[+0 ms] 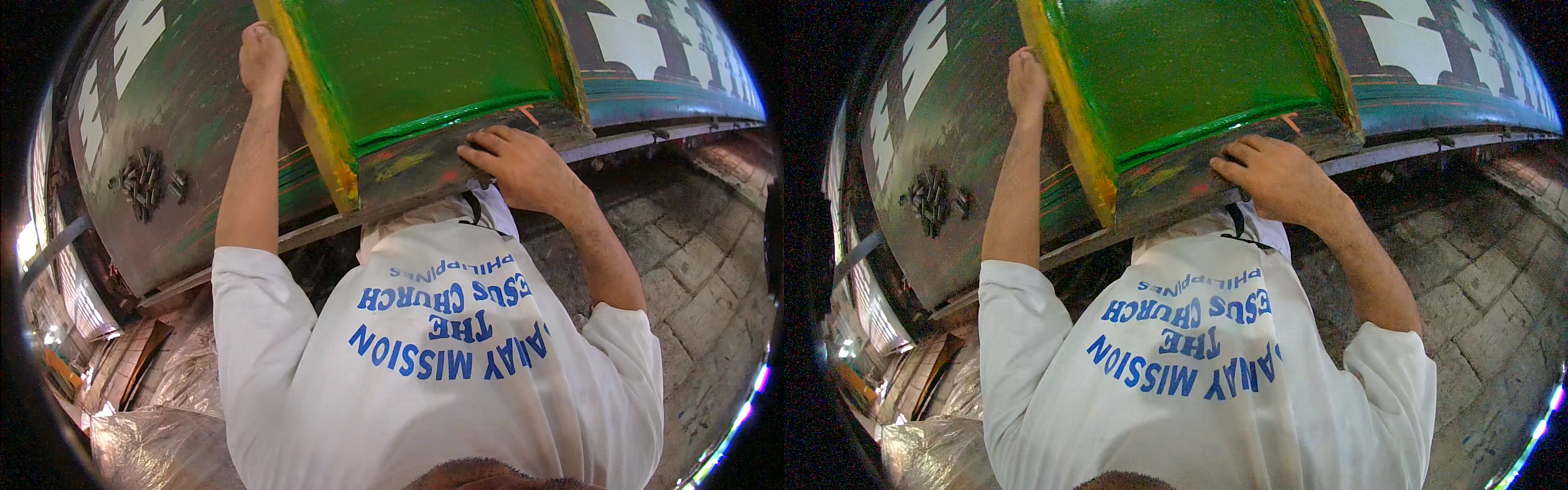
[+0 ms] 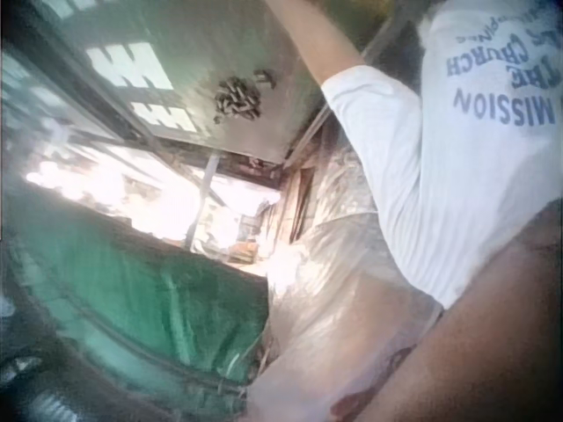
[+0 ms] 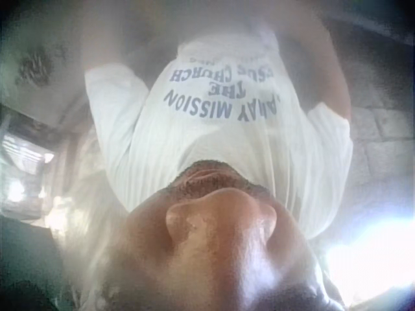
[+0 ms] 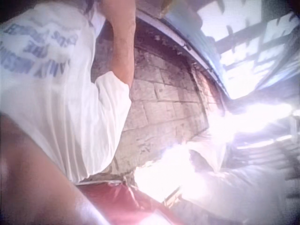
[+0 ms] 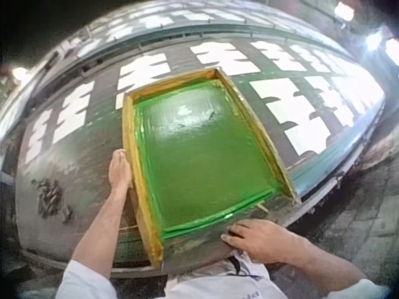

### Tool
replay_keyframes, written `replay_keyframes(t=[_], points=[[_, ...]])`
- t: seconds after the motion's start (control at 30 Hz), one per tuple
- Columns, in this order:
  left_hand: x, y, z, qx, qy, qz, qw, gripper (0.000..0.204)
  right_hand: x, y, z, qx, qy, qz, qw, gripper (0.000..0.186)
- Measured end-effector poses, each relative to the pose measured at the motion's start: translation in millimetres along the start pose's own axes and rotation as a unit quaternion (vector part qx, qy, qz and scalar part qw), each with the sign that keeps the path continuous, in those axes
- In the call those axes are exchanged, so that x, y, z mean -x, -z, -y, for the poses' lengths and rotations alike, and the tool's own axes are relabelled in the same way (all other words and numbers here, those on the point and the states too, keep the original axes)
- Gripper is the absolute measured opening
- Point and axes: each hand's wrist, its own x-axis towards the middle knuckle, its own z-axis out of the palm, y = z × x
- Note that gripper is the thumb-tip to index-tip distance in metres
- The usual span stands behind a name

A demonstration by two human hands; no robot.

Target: The person uses a squeegee to spread green ink across a screen printing frame and presses it onto a large flat surface with a patterned stencil. The person repeatedly lifts and repositions the screen to apply ink to different sections of the surface.

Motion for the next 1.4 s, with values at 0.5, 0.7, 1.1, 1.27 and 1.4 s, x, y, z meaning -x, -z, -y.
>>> replay_keyframes(t=[0.5,0.7,1.1,1.27,1.4], points=[[1,-5,6,0.069,-0.027,-0.022,0.997,0.042,-78,-22,-24,0.129,-0.120,-0.150,0.973,0.046],[-4,-3,8,0.102,0.000,-0.008,0.995,0.040,-185,20,-91,0.171,-0.122,-0.127,0.969,0.028],[1,8,-12,0.008,0.055,0.007,0.998,0.039,-383,108,-224,0.214,-0.134,-0.110,0.961,0.021],[5,9,-17,0.003,0.053,-0.026,0.998,0.040,-423,123,-248,0.192,-0.113,-0.149,0.963,0.022],[4,8,-19,-0.021,0.067,-0.029,0.997,0.039,-391,100,-234,0.190,-0.106,-0.142,0.966,0.019]])
